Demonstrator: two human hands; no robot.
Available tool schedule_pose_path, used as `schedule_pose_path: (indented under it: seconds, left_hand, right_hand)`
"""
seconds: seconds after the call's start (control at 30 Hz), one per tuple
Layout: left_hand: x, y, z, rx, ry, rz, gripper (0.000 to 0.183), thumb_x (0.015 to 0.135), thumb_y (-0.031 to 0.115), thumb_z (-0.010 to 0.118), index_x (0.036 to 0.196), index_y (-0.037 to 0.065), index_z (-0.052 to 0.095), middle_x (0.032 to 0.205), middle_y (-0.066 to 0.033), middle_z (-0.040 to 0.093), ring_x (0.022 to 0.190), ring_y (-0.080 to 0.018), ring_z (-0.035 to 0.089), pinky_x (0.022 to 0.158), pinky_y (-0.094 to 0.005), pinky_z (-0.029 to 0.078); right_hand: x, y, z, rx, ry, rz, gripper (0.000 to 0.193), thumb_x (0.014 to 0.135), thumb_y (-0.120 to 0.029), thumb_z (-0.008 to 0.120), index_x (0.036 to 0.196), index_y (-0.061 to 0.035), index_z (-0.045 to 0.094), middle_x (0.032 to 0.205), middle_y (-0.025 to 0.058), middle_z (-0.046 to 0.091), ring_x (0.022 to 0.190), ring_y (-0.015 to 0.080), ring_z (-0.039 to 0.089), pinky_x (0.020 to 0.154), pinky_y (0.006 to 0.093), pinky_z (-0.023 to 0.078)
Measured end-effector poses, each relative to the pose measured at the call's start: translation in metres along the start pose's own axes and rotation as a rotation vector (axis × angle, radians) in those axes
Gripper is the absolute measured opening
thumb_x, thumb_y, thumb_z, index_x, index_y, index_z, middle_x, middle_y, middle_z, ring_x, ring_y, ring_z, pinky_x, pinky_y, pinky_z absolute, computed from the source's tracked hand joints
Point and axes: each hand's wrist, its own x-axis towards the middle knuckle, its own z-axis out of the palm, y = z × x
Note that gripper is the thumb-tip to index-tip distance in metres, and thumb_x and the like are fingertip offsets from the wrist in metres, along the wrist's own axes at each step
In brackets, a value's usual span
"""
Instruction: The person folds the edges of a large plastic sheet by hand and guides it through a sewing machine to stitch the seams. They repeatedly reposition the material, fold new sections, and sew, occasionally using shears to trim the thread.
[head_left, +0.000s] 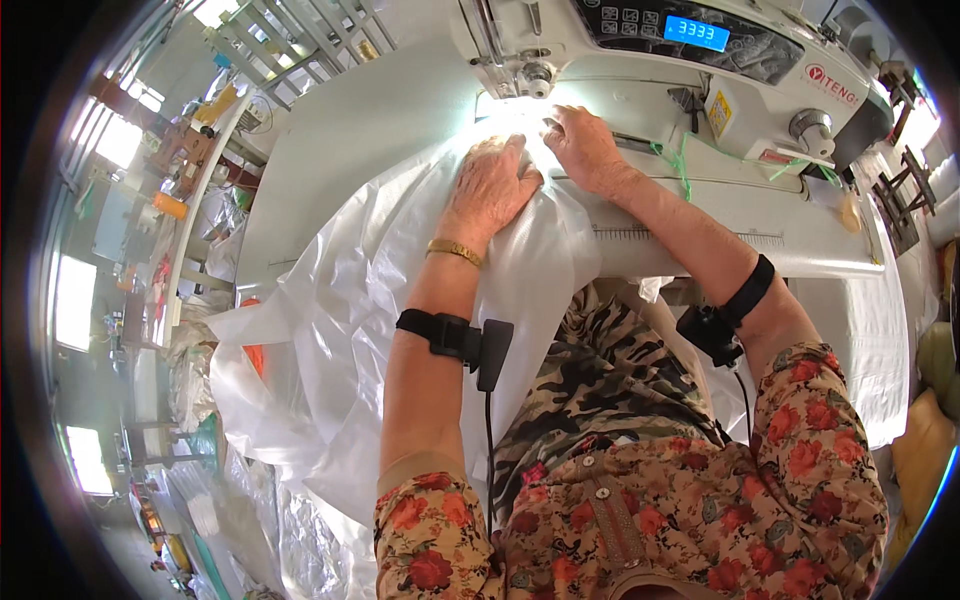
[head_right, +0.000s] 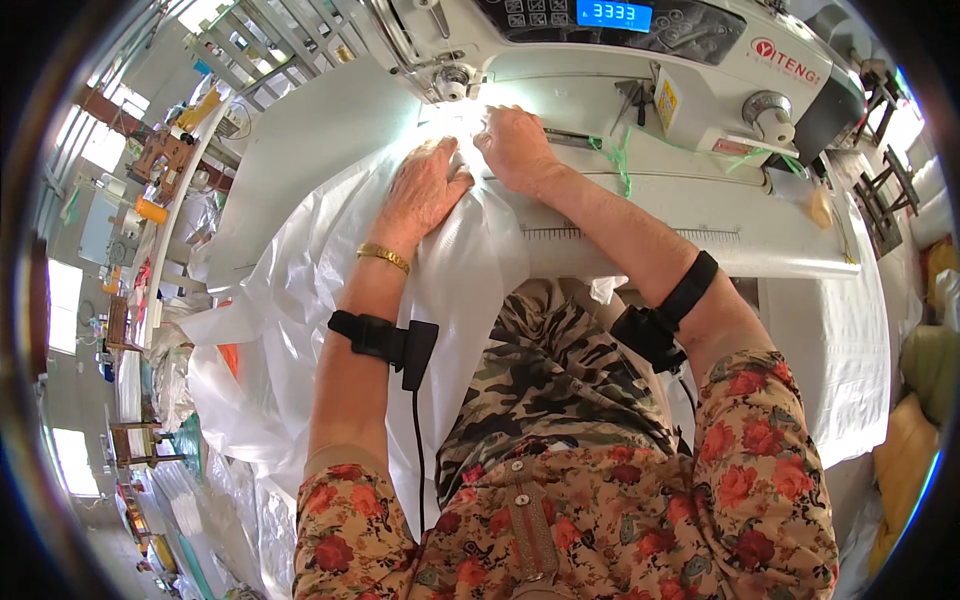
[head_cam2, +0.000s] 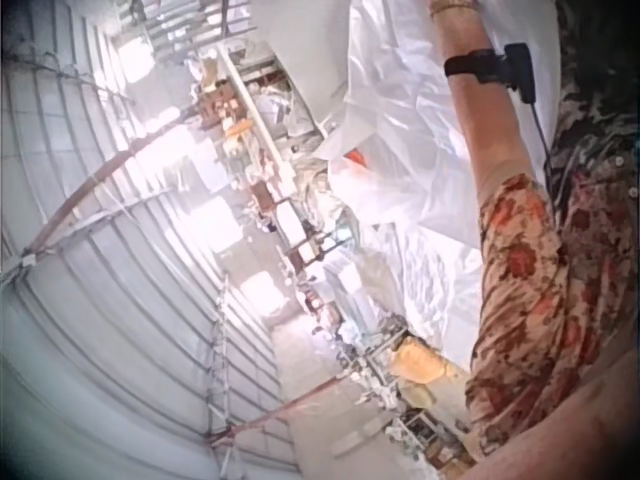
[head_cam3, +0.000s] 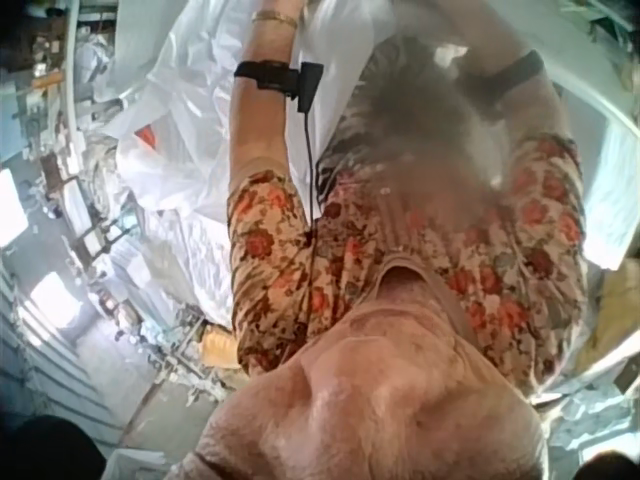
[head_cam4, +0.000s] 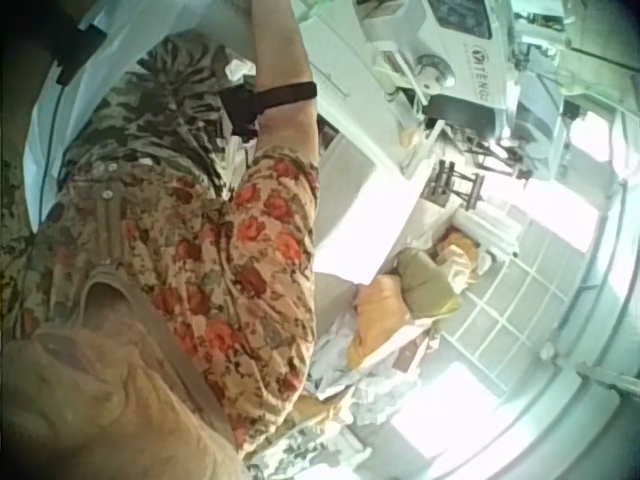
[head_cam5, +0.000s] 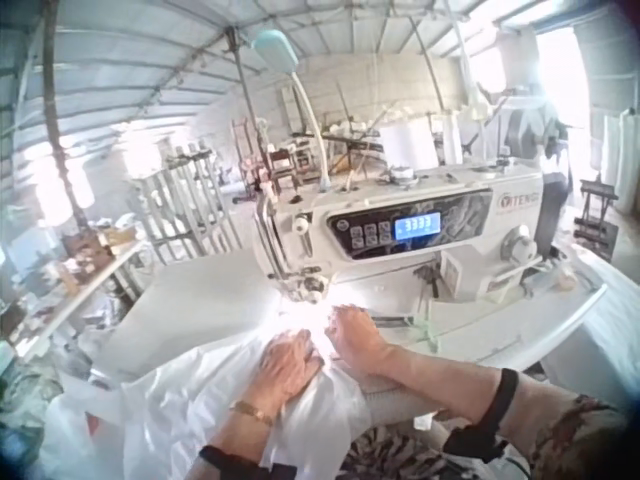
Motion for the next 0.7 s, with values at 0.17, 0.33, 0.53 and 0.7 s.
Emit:
schedule_pose_path:
  seconds: [0.17,0.33,0.53,0.7]
  left_hand:
    - [0.003,-0.001,-0.001,0.002,0.053,0.038,0.036,0.081,0.023,0.055,0.104,-0.004,0.058,0.096,-0.0242,0.063,0.097,-0.0383,0.058,0.091,-0.0461,0.044]
    - [0.004,-0.002,-0.003,-0.005,-0.039,-0.016,0.037,0.081,0.022,0.055,0.106,-0.005,0.058,0.098,-0.0255,0.062,0.099,-0.04,0.058,0.091,-0.0465,0.044]
    - [0.001,-0.006,0.002,-0.011,0.045,0.048,0.035,0.081,0.022,0.055,0.104,-0.005,0.057,0.093,-0.0231,0.062,0.093,-0.0392,0.058,0.089,-0.0466,0.044]
    - [0.002,-0.006,0.001,-0.038,0.015,0.017,0.034,0.08,0.02,0.056,0.103,-0.005,0.057,0.093,-0.023,0.062,0.093,-0.0391,0.058,0.089,-0.0466,0.044]
  right_hand:
    - [0.006,-0.006,0.002,0.07,0.096,-0.011,0.044,0.09,-0.029,0.058,0.117,0.0062,0.057,0.106,0.0245,0.063,0.107,0.0379,0.056,0.093,0.0455,0.043]
    - [0.006,-0.001,0.004,0.12,0.109,0.008,0.051,0.092,-0.035,0.057,0.122,0.0062,0.054,0.111,0.0268,0.061,0.11,0.039,0.055,0.095,0.0453,0.044]
    - [0.006,0.01,0.005,0.101,0.059,0.022,0.051,0.094,-0.033,0.056,0.126,0.0065,0.051,0.12,0.0286,0.056,0.115,0.0388,0.053,0.099,0.0443,0.042]
    - [0.006,0.009,0.005,0.114,0.122,0.018,0.049,0.093,-0.029,0.058,0.126,0.0067,0.051,0.118,0.0283,0.057,0.113,0.0394,0.054,0.098,0.0439,0.042]
